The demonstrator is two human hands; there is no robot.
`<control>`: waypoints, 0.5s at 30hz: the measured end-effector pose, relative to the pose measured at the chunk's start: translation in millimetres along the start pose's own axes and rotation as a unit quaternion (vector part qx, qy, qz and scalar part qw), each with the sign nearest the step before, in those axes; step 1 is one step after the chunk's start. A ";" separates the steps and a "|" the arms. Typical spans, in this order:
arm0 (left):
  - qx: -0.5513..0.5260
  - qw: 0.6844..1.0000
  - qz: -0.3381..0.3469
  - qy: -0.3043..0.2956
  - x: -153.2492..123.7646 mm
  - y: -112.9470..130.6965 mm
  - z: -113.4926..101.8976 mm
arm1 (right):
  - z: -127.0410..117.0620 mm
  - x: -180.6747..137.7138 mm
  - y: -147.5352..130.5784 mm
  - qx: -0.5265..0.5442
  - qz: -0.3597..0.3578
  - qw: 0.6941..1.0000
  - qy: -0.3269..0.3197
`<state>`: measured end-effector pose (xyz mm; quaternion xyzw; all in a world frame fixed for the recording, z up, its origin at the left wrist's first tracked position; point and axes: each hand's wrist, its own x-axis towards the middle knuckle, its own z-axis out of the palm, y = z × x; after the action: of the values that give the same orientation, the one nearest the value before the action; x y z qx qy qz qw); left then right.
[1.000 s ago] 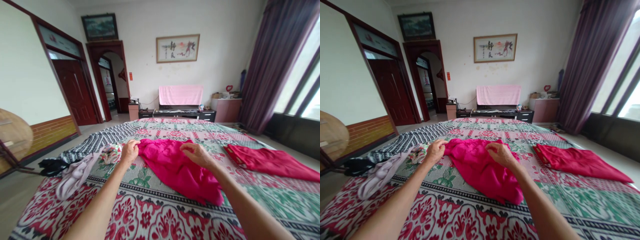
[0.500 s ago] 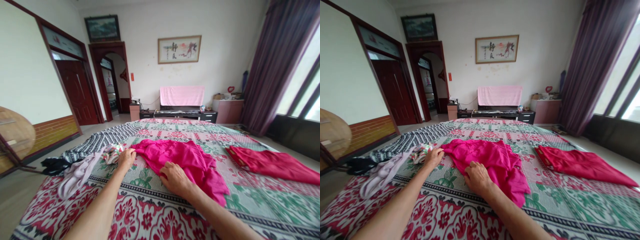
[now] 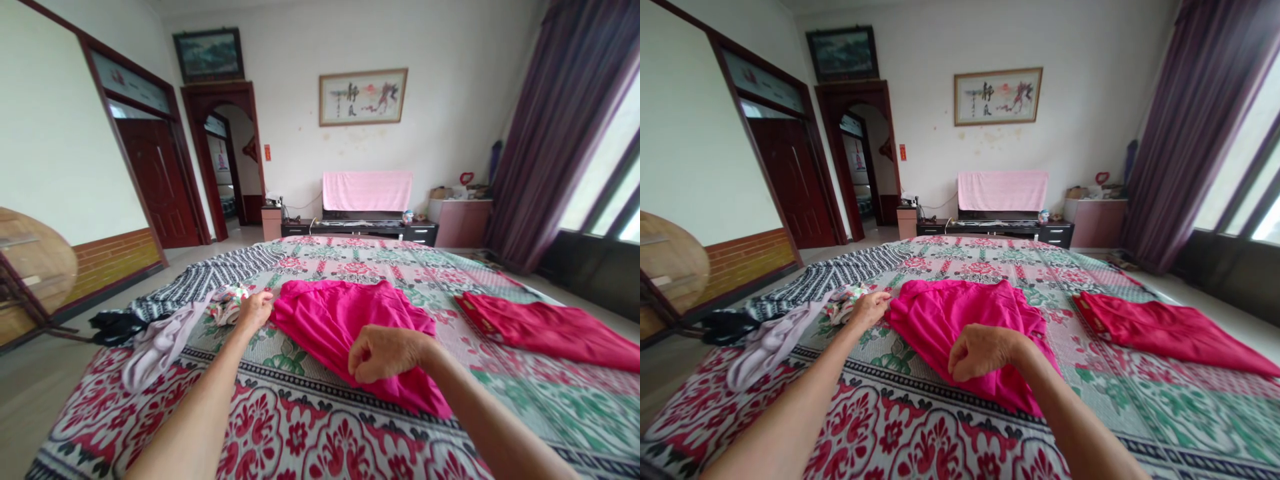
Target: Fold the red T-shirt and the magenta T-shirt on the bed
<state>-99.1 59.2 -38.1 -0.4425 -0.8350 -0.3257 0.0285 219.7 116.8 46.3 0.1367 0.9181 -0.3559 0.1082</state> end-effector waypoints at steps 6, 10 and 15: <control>-0.055 0.992 0.032 -0.110 -1.4 -2.5 -28.8 | -5.4 0.8 9.1 0.001 -0.010 0.999 0.031; -0.067 0.965 0.130 -0.216 -4.2 -1.5 -26.0 | -17.7 -7.3 15.4 0.001 -0.020 0.997 0.072; 0.027 0.957 0.200 -0.210 -1.3 -4.3 -7.3 | -28.6 -13.7 27.2 0.027 -0.043 0.990 0.134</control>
<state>-103.4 52.4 -35.0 -0.6582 -0.7250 -0.1905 -0.0705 238.7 153.2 54.1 0.1462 0.9193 -0.3638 -0.0352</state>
